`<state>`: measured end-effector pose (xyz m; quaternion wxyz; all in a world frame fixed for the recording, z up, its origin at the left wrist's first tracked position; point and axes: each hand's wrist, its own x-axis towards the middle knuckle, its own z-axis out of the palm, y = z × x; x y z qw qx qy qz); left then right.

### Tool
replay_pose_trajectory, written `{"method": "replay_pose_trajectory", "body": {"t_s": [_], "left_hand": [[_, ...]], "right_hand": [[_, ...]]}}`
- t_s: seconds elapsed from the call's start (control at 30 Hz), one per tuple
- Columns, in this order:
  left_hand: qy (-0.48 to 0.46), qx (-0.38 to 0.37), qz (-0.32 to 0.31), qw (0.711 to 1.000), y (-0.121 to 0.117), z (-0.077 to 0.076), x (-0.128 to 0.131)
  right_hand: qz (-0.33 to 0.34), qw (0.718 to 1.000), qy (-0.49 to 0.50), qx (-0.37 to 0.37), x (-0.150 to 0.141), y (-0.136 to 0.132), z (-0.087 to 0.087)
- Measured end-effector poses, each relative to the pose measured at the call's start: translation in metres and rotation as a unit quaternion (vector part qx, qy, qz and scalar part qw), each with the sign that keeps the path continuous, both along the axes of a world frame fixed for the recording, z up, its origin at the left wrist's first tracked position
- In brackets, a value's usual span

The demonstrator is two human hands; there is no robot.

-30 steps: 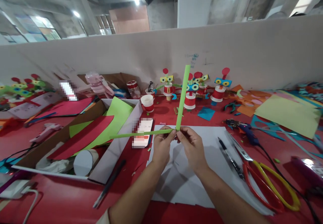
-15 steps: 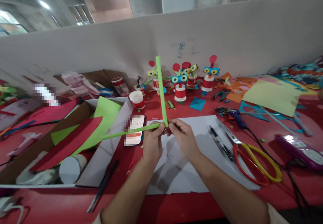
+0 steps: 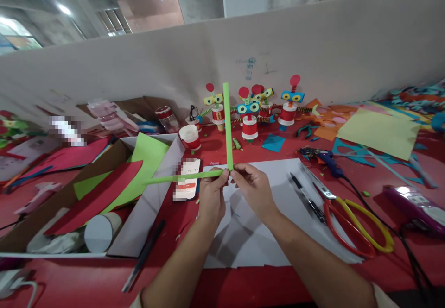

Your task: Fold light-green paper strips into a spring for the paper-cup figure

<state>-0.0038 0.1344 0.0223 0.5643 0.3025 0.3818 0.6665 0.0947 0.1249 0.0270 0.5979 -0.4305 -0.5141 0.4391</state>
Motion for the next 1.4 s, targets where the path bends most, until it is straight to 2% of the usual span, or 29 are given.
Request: {"method": "replay_pose_trajectory", "body": {"t_s": [0.13, 0.27, 0.43, 0.53, 0.7, 0.97, 1.2, 1.3, 1.4], "left_hand": [[0.029, 0.018, -0.004, 0.999, 0.0, 0.001, 0.0], [0.028, 0.035, -0.077, 0.996, 0.004, 0.001, -0.004], [-0.055, -0.05, -0.138, 0.988, 0.009, 0.002, -0.011], [-0.083, -0.09, -0.152, 0.981, 0.009, 0.001, -0.012], [-0.078, -0.088, -0.166, 0.979, 0.01, -0.002, -0.012], [-0.052, -0.077, -0.176, 0.98, 0.011, 0.0, -0.015], [-0.054, -0.1, -0.166, 0.979, 0.013, 0.002, -0.017], [-0.048, -0.099, -0.141, 0.984, 0.013, 0.002, -0.016], [-0.027, -0.088, -0.098, 0.991, 0.011, 0.002, -0.014]], "right_hand": [[-0.002, 0.999, 0.025, -0.025, 0.002, 0.001, 0.004], [0.012, 0.997, 0.066, -0.03, 0.008, 0.006, 0.005], [0.03, 0.995, 0.088, -0.036, 0.011, 0.01, 0.005], [0.027, 0.995, 0.09, -0.042, 0.011, 0.01, 0.006], [0.016, 0.996, 0.075, -0.045, 0.008, 0.007, 0.006], [-0.001, 1.0, 0.029, -0.008, 0.006, 0.007, -0.004], [-0.028, 0.998, -0.058, 0.027, 0.009, 0.004, 0.006], [-0.014, 0.999, -0.037, 0.037, 0.007, 0.003, 0.006], [0.032, 0.999, 0.01, 0.02, 0.005, 0.004, 0.001]]}}
